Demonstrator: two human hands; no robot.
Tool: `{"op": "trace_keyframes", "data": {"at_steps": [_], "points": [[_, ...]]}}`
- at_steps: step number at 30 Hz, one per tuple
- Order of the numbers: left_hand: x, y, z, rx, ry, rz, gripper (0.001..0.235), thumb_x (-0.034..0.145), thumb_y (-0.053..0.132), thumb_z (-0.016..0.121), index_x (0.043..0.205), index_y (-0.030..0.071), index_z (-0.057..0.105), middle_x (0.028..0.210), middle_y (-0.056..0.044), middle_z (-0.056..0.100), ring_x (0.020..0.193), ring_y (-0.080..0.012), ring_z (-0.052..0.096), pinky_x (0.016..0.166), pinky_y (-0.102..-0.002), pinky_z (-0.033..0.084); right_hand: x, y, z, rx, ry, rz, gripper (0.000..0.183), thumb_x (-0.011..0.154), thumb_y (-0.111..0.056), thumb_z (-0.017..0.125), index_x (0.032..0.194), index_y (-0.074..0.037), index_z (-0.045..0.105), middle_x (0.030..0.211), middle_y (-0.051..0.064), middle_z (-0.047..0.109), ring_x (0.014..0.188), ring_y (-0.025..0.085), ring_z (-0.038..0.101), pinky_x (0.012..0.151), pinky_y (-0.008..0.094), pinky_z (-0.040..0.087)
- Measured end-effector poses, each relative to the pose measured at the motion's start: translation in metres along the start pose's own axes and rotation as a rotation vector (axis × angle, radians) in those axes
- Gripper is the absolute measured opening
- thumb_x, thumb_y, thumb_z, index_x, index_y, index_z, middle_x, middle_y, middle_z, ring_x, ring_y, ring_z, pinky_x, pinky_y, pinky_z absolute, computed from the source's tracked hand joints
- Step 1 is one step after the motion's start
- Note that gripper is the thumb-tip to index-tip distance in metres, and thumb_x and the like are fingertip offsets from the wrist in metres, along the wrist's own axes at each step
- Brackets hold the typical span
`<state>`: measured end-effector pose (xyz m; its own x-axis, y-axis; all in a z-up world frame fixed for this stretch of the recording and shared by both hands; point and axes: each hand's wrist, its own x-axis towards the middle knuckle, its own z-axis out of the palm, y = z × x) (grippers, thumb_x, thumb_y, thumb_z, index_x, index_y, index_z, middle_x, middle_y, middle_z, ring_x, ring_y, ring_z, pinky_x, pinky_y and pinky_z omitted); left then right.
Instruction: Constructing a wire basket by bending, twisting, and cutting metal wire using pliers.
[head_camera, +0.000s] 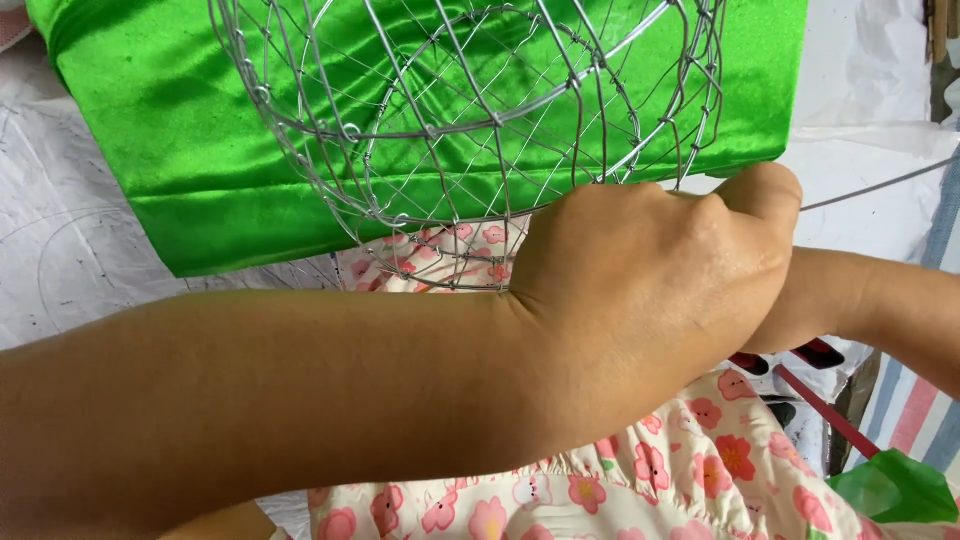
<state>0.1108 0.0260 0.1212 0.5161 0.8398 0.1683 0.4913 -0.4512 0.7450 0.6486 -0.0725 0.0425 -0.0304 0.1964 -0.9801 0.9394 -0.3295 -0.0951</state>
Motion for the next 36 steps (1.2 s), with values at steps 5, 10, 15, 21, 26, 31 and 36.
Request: {"op": "trace_keyframes", "data": {"at_steps": [5,10,15,21,26,31,36], "points": [[0.001,-0.001,-0.010,-0.008,0.006,-0.023,0.016,0.086,0.006,0.072,0.089,0.001,0.057,0.055,-0.015,0.064,0.039,-0.0256,0.059,0.033,-0.043,0.037,0.007,0.000,0.011,0.015,0.021,-0.028,0.013,0.091,-0.022,0.072,0.100,-0.014,0.076,0.076,-0.002,0.073,0.064,0.011,0.062,0.058,0.027,0.051],[0.001,-0.009,-0.023,-0.010,0.021,0.004,0.016,0.086,0.003,0.071,0.085,0.002,0.055,0.050,-0.015,0.059,0.033,-0.0234,0.053,0.030,-0.043,0.034,0.020,0.000,0.019,0.021,0.042,-0.062,0.013,0.090,-0.021,0.072,0.100,-0.014,0.075,0.075,-0.003,0.072,0.063,0.011,0.061,0.057,0.027,0.051],[0.002,-0.012,-0.028,-0.004,0.001,0.044,0.014,0.086,0.002,0.071,0.086,0.001,0.056,0.049,-0.014,0.059,0.033,-0.0241,0.054,0.030,-0.042,0.033,0.024,-0.003,0.028,0.036,0.065,-0.090,0.012,0.090,-0.020,0.073,0.100,-0.014,0.075,0.074,-0.003,0.071,0.062,0.011,0.060,0.056,0.027,0.050],[0.003,-0.013,-0.026,-0.046,-0.048,0.066,0.017,0.081,0.001,0.072,0.091,-0.003,0.059,0.052,-0.020,0.062,0.034,-0.0243,0.057,0.027,-0.042,0.036,0.035,-0.013,0.043,0.053,0.091,-0.122,0.012,0.089,-0.019,0.074,0.100,-0.014,0.074,0.073,-0.003,0.069,0.061,0.011,0.059,0.055,0.027,0.050],[0.005,-0.018,-0.040,0.039,0.011,0.063,0.021,0.083,0.002,0.074,0.094,0.001,0.056,0.050,-0.014,0.059,0.035,-0.0235,0.056,0.030,-0.044,0.036,0.050,-0.027,0.051,0.065,0.113,-0.155,0.013,0.088,-0.018,0.074,0.100,-0.013,0.074,0.072,-0.003,0.068,0.060,0.010,0.058,0.054,0.027,0.049],[0.002,-0.017,-0.043,-0.011,-0.018,0.033,0.026,0.077,-0.001,0.074,0.092,0.002,0.052,0.051,-0.015,0.061,0.036,-0.0243,0.058,0.031,-0.045,0.038,0.069,-0.037,0.053,0.076,0.132,-0.182,0.013,0.088,-0.017,0.075,0.100,-0.013,0.073,0.071,-0.003,0.067,0.059,0.010,0.058,0.053,0.027,0.049],[0.001,-0.018,-0.039,0.011,-0.002,0.067,0.023,0.082,-0.001,0.071,0.096,0.000,0.053,0.051,-0.016,0.060,0.034,-0.0241,0.056,0.030,-0.042,0.037,0.080,-0.053,0.062,0.098,0.157,-0.203,0.014,0.087,-0.016,0.075,0.100,-0.013,0.072,0.070,-0.003,0.066,0.059,0.010,0.057,0.052,0.027,0.048]]}}
